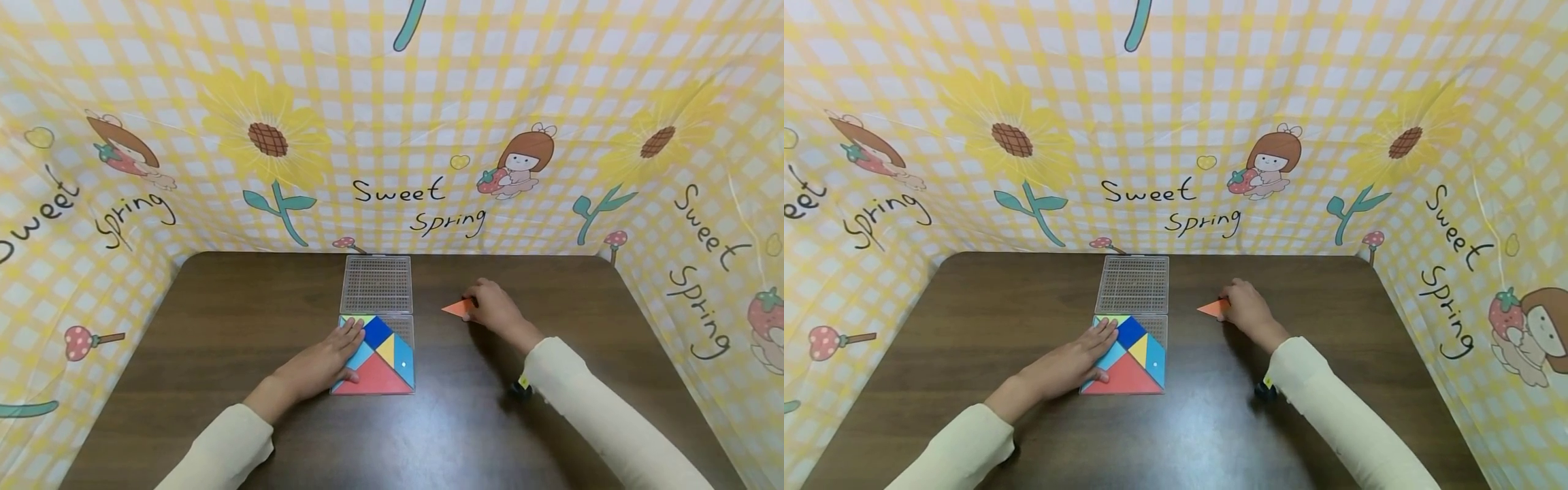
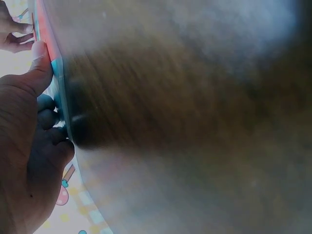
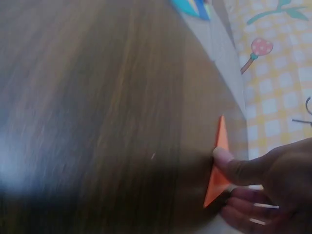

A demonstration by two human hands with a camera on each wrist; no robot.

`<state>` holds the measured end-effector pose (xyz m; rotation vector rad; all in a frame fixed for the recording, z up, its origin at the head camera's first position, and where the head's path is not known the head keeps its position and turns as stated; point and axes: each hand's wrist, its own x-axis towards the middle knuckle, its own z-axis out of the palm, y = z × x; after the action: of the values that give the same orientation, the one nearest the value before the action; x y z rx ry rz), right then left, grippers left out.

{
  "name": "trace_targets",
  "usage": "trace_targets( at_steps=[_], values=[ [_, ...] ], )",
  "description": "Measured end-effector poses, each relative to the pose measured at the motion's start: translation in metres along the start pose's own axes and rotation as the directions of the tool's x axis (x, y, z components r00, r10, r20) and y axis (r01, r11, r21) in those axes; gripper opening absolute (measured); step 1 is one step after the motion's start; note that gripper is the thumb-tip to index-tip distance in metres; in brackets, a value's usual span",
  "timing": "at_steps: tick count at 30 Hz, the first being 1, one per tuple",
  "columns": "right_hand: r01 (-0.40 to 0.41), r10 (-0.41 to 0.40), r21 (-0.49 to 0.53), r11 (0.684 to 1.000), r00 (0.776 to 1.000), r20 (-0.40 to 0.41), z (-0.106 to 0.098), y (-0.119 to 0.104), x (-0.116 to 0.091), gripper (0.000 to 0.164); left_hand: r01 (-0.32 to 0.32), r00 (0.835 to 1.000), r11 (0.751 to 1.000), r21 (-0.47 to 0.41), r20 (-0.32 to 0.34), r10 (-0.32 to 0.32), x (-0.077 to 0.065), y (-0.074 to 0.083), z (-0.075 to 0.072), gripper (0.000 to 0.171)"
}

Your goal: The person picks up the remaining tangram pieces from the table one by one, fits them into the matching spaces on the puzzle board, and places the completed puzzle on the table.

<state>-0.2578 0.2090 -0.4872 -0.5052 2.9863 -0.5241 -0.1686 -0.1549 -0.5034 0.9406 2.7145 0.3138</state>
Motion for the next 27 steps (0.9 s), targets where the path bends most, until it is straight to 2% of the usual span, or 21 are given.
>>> trace_targets(
  at_steps=[6, 10, 14, 17, 19, 22, 23, 27],
  values=[
    [0.0, 0.0, 0.042, 0.999, 1.0, 0.003, 0.0, 0.008, 0.0, 0.038, 0.023, 1.0, 1.0, -0.015, 0.016, -0.023, -0.001, 0.001, 0.001, 0.081],
    [-0.038, 0.034, 0.163, 0.986, 0.999, 0.024, -0.003, 0.014, 0.002, 0.027, 0.033, 0.999, 0.999, -0.013, 0.019, -0.033, -0.001, 0.001, 0.001, 0.082],
    [-0.108, 0.099, 0.285, 0.952, 0.994, 0.048, -0.006, 0.02, 0.0, 0.018, 0.041, 0.999, 0.999, -0.01, 0.027, -0.041, 0.0, 0.0, 0.001, 0.083],
    [-0.158, 0.147, 0.385, 0.909, 0.987, 0.057, -0.009, 0.022, -0.001, 0.02, 0.044, 0.999, 0.999, -0.011, 0.031, -0.043, 0.0, -0.001, 0.001, 0.083],
    [-0.188, 0.179, 0.466, 0.865, 0.982, 0.064, -0.012, 0.023, -0.001, 0.022, 0.037, 0.999, 0.999, -0.01, 0.029, -0.037, 0.001, -0.001, 0.0, 0.082],
    [-0.228, 0.226, 0.592, 0.773, 0.971, 0.078, -0.015, 0.022, -0.001, 0.023, 0.027, 0.999, 1.0, -0.009, 0.022, -0.027, 0.001, -0.001, 0.0, 0.08],
    [-0.239, 0.242, 0.636, 0.734, 0.967, 0.083, -0.015, 0.022, 0.0, 0.023, 0.023, 1.0, 1.0, -0.009, 0.019, -0.023, 0.001, -0.001, 0.0, 0.079],
    [-0.28, 0.317, 0.8, 0.531, 0.941, 0.119, -0.018, 0.019, 0.002, 0.027, 0.015, 1.0, 1.0, -0.012, 0.01, -0.015, 0.002, -0.001, 0.0, 0.078]
  ],
)
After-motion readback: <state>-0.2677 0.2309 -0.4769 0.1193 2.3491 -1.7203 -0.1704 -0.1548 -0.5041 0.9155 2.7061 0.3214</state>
